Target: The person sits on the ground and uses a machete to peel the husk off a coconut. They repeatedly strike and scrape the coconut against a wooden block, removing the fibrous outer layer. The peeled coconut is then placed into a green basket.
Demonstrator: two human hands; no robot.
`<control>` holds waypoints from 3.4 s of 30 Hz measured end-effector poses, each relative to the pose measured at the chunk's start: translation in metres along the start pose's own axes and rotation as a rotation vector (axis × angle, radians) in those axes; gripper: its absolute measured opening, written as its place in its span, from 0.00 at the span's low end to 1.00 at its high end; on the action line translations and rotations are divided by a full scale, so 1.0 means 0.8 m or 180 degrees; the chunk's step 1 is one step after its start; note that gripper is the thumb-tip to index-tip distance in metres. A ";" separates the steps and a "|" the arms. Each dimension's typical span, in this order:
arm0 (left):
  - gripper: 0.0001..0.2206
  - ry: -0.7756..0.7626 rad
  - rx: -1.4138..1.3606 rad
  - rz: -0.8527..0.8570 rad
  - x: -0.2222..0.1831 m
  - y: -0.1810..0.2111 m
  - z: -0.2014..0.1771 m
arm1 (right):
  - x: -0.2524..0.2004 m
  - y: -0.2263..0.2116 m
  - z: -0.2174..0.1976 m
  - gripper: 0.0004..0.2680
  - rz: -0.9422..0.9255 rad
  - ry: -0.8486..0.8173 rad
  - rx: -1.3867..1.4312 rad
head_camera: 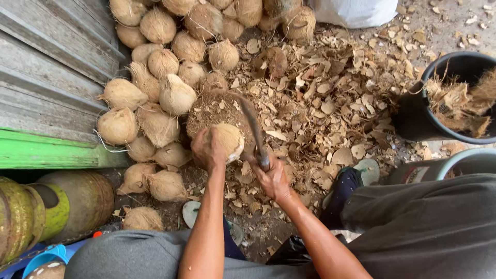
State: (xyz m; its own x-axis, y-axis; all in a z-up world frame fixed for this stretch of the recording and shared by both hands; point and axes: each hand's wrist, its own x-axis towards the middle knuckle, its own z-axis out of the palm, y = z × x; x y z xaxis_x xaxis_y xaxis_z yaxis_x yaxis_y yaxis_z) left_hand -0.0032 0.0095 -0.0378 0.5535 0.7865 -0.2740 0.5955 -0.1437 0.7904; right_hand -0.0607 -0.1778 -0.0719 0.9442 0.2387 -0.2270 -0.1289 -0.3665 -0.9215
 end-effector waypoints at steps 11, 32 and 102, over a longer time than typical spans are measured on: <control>0.22 -0.0225 -0.0928 -0.0776 0.046 -0.063 -0.016 | 0.002 -0.002 0.010 0.14 -0.1331 -0.0031 0.0325; 0.24 -0.0068 0.0418 0.0019 0.008 -0.049 -0.004 | -0.029 -0.026 -0.001 0.13 0.0810 -0.0221 -0.0183; 0.23 -0.0410 -0.1979 -0.0677 0.053 -0.065 0.006 | -0.013 -0.049 0.003 0.08 0.1179 -0.0613 0.0596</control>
State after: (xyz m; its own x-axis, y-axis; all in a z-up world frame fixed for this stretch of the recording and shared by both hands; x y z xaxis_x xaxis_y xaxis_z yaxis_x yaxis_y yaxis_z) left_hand -0.0082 0.0474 -0.0934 0.5492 0.6759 -0.4914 0.2742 0.4097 0.8700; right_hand -0.0659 -0.1637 -0.0343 0.7528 0.2917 -0.5901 -0.5165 -0.2939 -0.8042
